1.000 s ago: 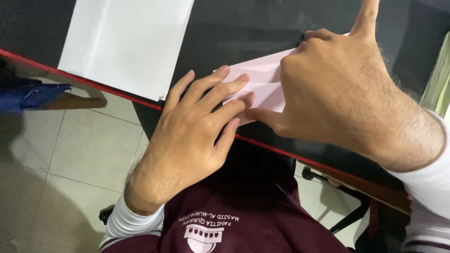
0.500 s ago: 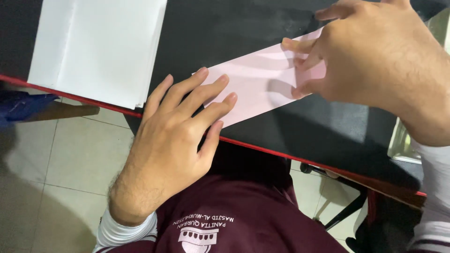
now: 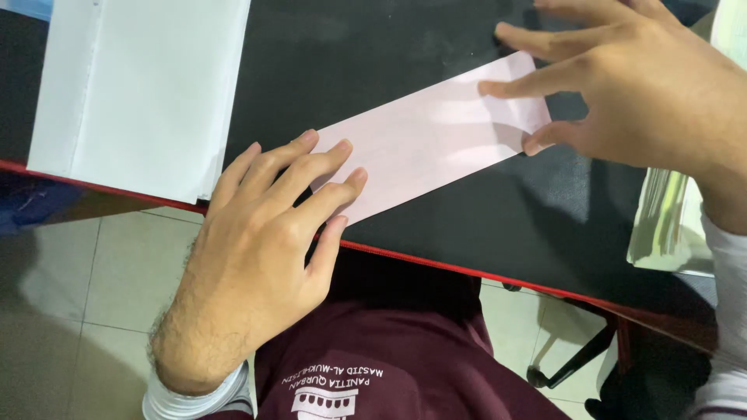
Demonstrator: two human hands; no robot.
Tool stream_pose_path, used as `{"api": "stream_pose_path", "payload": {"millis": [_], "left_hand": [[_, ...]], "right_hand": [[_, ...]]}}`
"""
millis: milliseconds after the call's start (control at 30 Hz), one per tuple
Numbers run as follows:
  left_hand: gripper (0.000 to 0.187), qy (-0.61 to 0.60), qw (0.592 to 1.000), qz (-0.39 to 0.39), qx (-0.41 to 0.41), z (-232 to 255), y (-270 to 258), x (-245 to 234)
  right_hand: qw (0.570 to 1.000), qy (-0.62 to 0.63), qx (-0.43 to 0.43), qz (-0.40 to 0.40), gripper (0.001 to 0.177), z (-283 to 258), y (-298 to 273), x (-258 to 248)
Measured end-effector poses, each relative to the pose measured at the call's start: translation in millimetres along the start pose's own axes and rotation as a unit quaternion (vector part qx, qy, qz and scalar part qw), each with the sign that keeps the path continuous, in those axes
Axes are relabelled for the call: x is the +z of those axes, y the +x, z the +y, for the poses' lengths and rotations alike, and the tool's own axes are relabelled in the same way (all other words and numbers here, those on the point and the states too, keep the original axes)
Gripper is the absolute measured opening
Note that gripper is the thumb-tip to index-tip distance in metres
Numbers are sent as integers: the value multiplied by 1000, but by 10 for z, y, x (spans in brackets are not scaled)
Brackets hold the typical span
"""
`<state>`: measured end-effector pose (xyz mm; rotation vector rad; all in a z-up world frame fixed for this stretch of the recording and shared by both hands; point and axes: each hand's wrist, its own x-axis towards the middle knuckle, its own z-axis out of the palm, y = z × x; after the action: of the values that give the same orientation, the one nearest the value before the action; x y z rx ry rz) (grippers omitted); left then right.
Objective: Folding different colored papers and preparing envelopes for mailing
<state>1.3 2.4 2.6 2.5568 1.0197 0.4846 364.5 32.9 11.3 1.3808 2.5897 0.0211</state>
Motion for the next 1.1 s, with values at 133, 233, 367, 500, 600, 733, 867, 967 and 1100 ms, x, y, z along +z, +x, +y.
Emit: {"api": "stream_pose_path", "payload": {"millis": [133, 233, 367, 500, 600, 733, 867, 967, 1100], "left_hand": [[30, 31, 999, -13, 41, -45, 73, -41], [30, 58, 996, -20, 57, -70, 180, -75], [63, 86, 995, -27, 42, -158, 330, -77], [84, 77, 994, -83, -4, -206, 459, -90], [93, 0, 987, -149, -66, -245, 601, -91], [67, -57, 951, -274, -129, -193, 849, -139], [25, -102, 917, -350, -158, 58, 1147, -522], [9, -69, 888, -418, -178, 205, 1348, -778], [15, -76, 890, -443, -76, 207, 1519, -825]], "right_hand": [[996, 10, -1, 93, 89, 187, -143, 132], [987, 99, 71, 101, 59, 36, -150, -58], [986, 116, 96, 69, 61, 39, -227, -164], [974, 165, 155, -8, 47, -138, -317, -292], [970, 186, 155, -15, 48, -203, -404, -302], [972, 191, 132, 39, 53, -198, -370, -354], [974, 188, 95, 85, 62, -202, -271, -458], [967, 234, 76, 70, 76, -210, -210, -572], [944, 295, 139, -51, 67, -229, -113, -703]]}}
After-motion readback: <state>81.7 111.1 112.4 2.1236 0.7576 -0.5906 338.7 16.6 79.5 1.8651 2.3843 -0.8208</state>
